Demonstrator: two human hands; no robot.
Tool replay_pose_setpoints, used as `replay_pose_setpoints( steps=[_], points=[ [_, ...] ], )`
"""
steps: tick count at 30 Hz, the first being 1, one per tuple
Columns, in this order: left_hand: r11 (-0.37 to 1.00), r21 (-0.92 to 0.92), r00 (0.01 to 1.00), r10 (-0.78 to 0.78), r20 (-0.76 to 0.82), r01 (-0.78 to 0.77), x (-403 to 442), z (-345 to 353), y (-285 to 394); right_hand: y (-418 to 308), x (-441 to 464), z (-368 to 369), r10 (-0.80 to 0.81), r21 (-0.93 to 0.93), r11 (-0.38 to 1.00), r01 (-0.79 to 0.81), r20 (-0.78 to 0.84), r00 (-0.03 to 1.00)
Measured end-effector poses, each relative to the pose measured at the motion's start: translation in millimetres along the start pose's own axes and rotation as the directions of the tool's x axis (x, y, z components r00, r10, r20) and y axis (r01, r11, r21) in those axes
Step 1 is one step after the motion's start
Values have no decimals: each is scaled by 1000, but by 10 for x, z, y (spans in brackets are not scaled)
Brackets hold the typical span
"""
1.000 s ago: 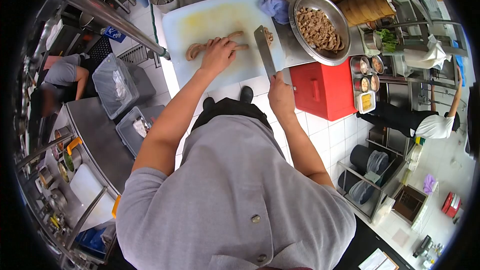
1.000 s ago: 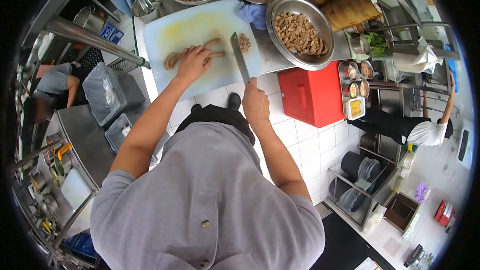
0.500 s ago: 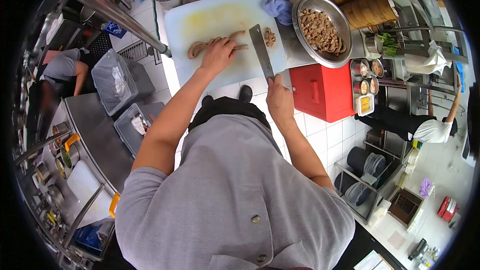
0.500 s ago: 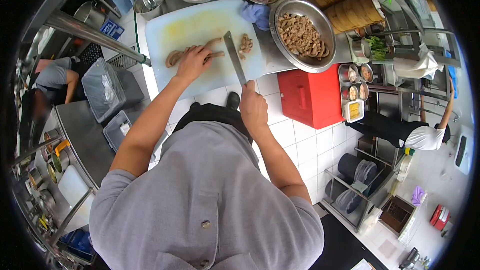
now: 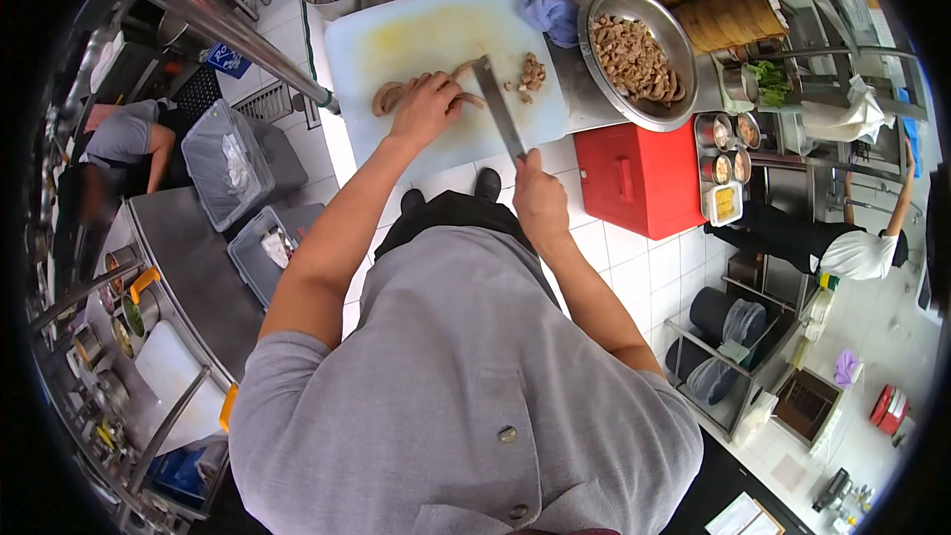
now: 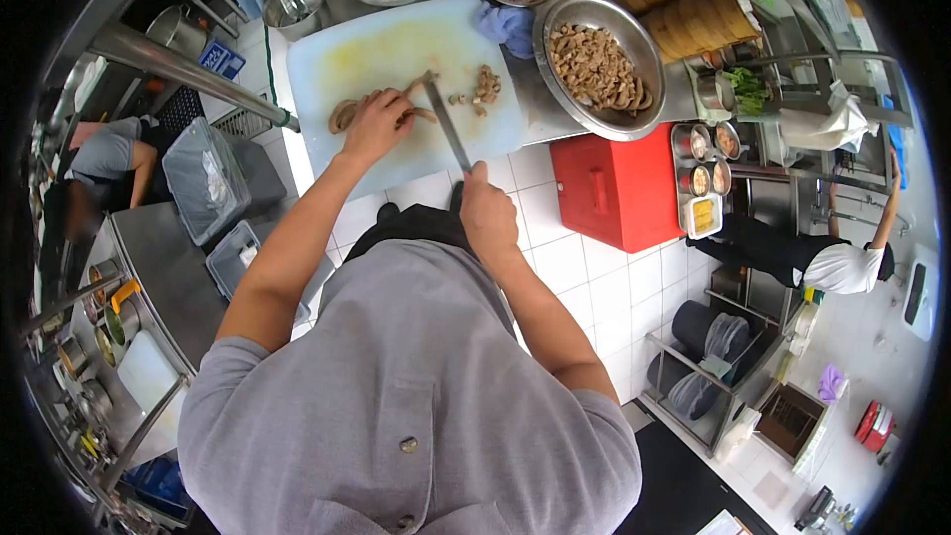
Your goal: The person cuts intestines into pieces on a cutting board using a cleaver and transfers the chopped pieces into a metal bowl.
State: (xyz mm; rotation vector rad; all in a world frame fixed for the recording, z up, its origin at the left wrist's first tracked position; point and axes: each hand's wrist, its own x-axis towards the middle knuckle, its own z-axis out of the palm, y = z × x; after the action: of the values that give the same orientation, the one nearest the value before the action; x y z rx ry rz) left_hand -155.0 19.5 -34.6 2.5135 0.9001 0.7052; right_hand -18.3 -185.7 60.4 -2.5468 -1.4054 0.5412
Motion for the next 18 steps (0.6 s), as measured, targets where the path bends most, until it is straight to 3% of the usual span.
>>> replay_pose_setpoints(
  steps=[5,11,13,18],
  points=[
    [999,26,997,-43,68,41,-85,-56,6,59,93,107,25,-23,999,-24,32,999],
    [999,10,999,30,29,-30,-23,-124,15,230,163,-54,-6,6,1000,6,-87,996],
    [999,2,995,-40,90,40,23,-90,23,147,104,-167,5,16,1000,-3,-92,996],
    [991,23,990,-131,54,130,24,12,123,8,-80,-238,9,141,990,7,-112,994]
  ],
)
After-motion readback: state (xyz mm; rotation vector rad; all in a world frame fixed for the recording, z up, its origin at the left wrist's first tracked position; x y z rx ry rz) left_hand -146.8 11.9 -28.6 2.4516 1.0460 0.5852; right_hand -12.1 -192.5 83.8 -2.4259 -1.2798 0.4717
